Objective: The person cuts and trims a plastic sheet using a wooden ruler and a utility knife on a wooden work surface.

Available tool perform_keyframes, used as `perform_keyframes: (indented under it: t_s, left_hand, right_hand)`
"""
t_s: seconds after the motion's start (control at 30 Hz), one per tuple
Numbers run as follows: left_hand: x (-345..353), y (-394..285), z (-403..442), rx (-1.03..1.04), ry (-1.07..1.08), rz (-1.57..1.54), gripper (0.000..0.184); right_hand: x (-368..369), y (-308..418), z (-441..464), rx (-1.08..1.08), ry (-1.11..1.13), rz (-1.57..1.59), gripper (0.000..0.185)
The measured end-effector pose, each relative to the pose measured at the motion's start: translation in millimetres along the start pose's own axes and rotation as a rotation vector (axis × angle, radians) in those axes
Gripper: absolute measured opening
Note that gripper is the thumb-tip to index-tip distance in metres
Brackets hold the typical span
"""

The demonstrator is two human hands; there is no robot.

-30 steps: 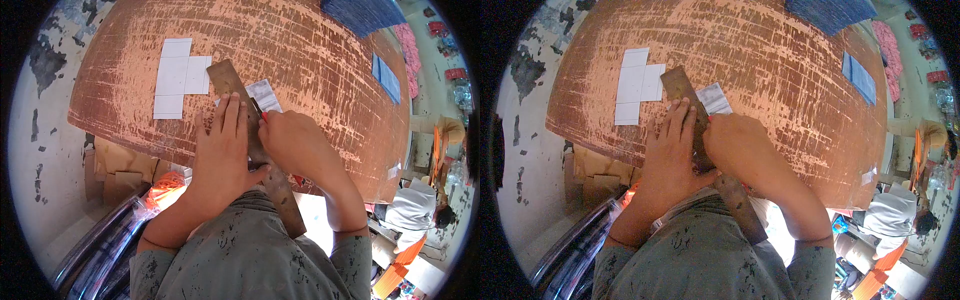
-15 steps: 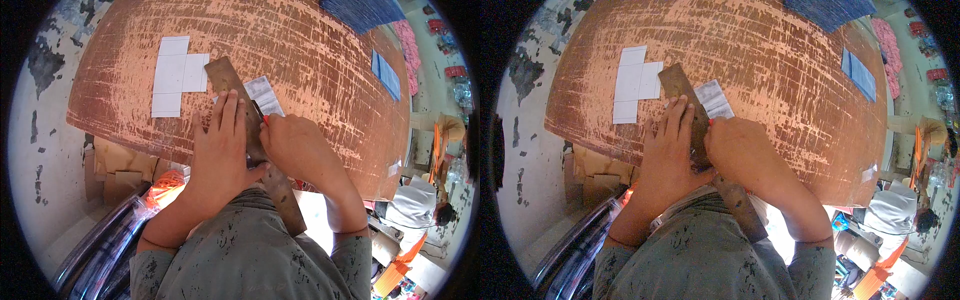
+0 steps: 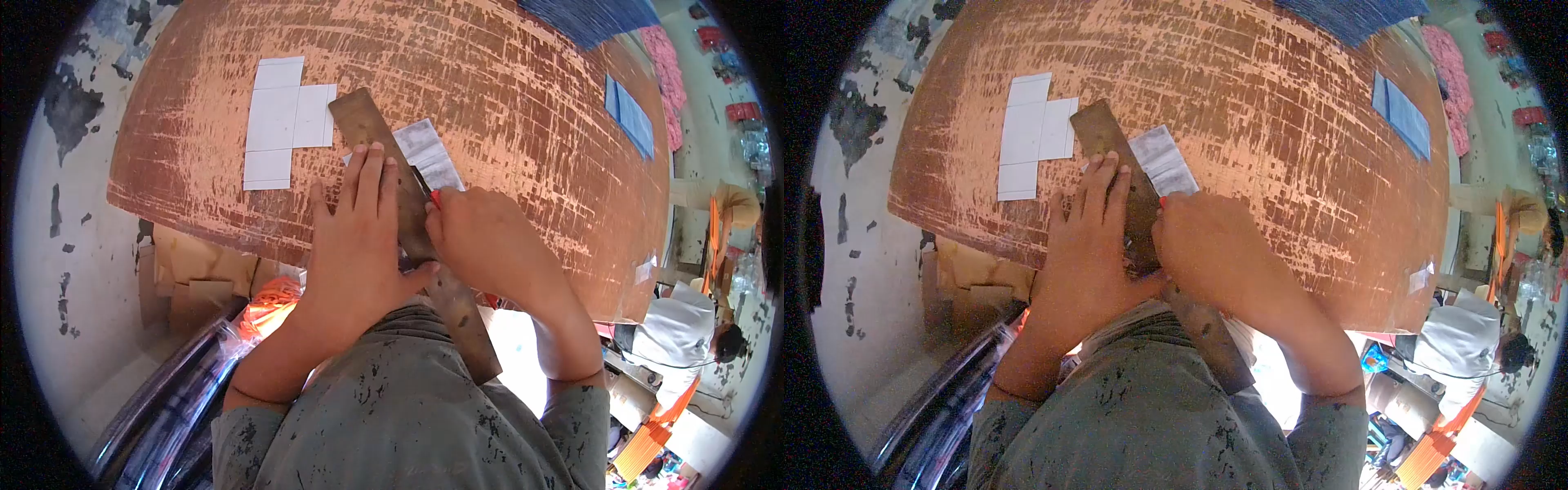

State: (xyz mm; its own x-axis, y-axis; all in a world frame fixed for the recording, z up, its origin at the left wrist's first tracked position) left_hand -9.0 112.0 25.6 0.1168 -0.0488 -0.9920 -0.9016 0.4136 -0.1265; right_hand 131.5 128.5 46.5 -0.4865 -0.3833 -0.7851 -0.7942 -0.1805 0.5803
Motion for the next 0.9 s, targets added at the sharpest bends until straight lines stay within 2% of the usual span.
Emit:
perform_keyframes:
  t_s: [0.17,0.23,0.37,0.47,0.57,0.63,0.77,0.9]
  left_hand:
    - [-3,0,2,0.002,0.010,0.009,0.121]
    - [-3,-1,0,0.003,0.017,0.019,0.120]
    - [-1,1,-1,0.005,0.000,0.013,0.120]
    - [-1,1,-1,0.011,-0.011,-0.019,0.120]
    - [0,1,-1,0.011,-0.012,-0.041,0.120]
    - [1,2,-1,0.011,-0.011,-0.047,0.120]
    - [2,2,-1,0.019,-0.016,-0.012,0.120]
    - [2,2,-1,0.018,-0.025,-0.017,0.120]
  right_hand:
    - [-11,6,1,0.041,0.005,-0.010,0.032]
    - [-15,5,7,0.050,-0.093,0.007,0.033]
    - [-9,-2,30,0.019,-0.086,0.036,0.035]
    - [-7,-3,42,0.102,-0.034,0.042,0.037]
    - [-9,0,46,0.070,-0.036,0.024,0.038]
    - [-8,4,48,-0.051,-0.011,-0.057,0.039]
    - [-7,4,49,-0.045,-0.058,-0.049,0.038]
    - [-6,6,48,-0.007,0.023,-0.042,0.040]
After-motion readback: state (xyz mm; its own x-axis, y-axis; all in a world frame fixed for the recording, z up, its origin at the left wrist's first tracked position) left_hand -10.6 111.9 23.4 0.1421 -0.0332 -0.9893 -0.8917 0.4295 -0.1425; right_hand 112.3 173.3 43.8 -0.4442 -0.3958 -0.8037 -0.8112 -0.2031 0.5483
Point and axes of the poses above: each hand's wrist, its own z-axis towards the middle knuckle, its own x-axis out of the palm, y = z × x, the point moved 6 cm from there along z, towards the middle knuckle, and after that the axes turned 14 degrees about z, right-handed, at the moved point
